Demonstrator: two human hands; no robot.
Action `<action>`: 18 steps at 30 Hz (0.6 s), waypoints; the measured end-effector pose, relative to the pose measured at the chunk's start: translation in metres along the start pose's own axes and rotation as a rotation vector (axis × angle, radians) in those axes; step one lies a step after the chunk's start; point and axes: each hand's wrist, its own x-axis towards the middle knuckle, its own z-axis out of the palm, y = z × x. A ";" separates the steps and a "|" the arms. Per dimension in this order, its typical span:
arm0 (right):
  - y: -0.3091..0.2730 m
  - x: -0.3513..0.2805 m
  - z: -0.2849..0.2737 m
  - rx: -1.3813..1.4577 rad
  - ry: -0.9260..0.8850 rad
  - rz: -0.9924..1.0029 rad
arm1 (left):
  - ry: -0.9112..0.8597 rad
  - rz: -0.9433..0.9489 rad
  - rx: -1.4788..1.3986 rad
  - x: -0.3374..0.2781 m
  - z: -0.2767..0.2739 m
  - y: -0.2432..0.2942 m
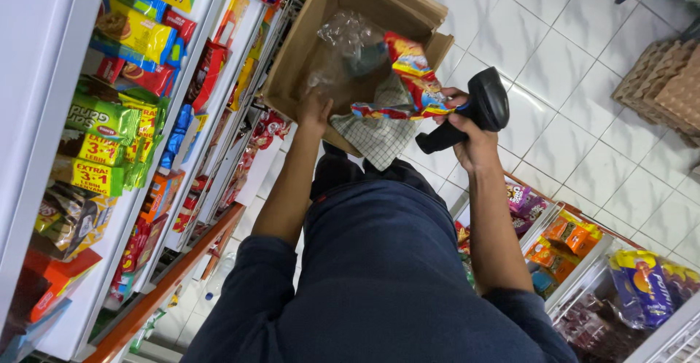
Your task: The person cleans store shelves by spraying a liquid onto a cloth and wiping the shelf surfaces, then uses a handheld scanner to scan barcodes on packaged snacks while placing them into a cardboard box.
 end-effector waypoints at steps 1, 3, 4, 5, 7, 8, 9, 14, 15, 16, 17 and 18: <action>-0.001 0.001 0.000 -0.011 -0.006 -0.022 | 0.057 0.016 0.116 -0.008 0.008 -0.001; 0.000 0.000 0.000 -0.028 -0.016 -0.060 | -0.030 0.179 0.335 -0.036 0.029 -0.003; 0.003 0.001 0.001 -0.075 -0.053 -0.079 | -0.076 0.265 0.443 -0.049 0.044 0.000; 0.008 0.003 0.002 -0.122 -0.088 -0.097 | -0.156 0.313 0.542 -0.065 0.061 0.008; 0.016 0.002 0.001 -0.238 -0.143 -0.099 | -0.316 0.401 0.736 -0.100 0.093 0.024; 0.020 0.002 0.003 -0.304 -0.166 -0.085 | -0.390 0.374 0.728 -0.112 0.107 0.032; 0.024 0.002 0.004 -0.370 -0.188 -0.071 | -0.464 0.347 0.719 -0.120 0.120 0.039; 0.029 0.004 0.015 -0.436 -0.109 -0.016 | -0.562 0.442 0.577 -0.127 0.138 0.062; 0.028 0.006 0.018 -0.442 -0.104 -0.022 | -0.521 0.421 0.530 -0.128 0.137 0.065; 0.027 0.005 0.022 -0.389 -0.091 -0.030 | -0.480 0.396 0.481 -0.130 0.137 0.066; 0.026 0.005 0.026 -0.336 -0.079 -0.039 | -0.508 0.468 0.473 -0.133 0.138 0.068; 0.026 0.007 0.030 -0.280 -0.070 -0.047 | -0.534 0.542 0.466 -0.137 0.138 0.074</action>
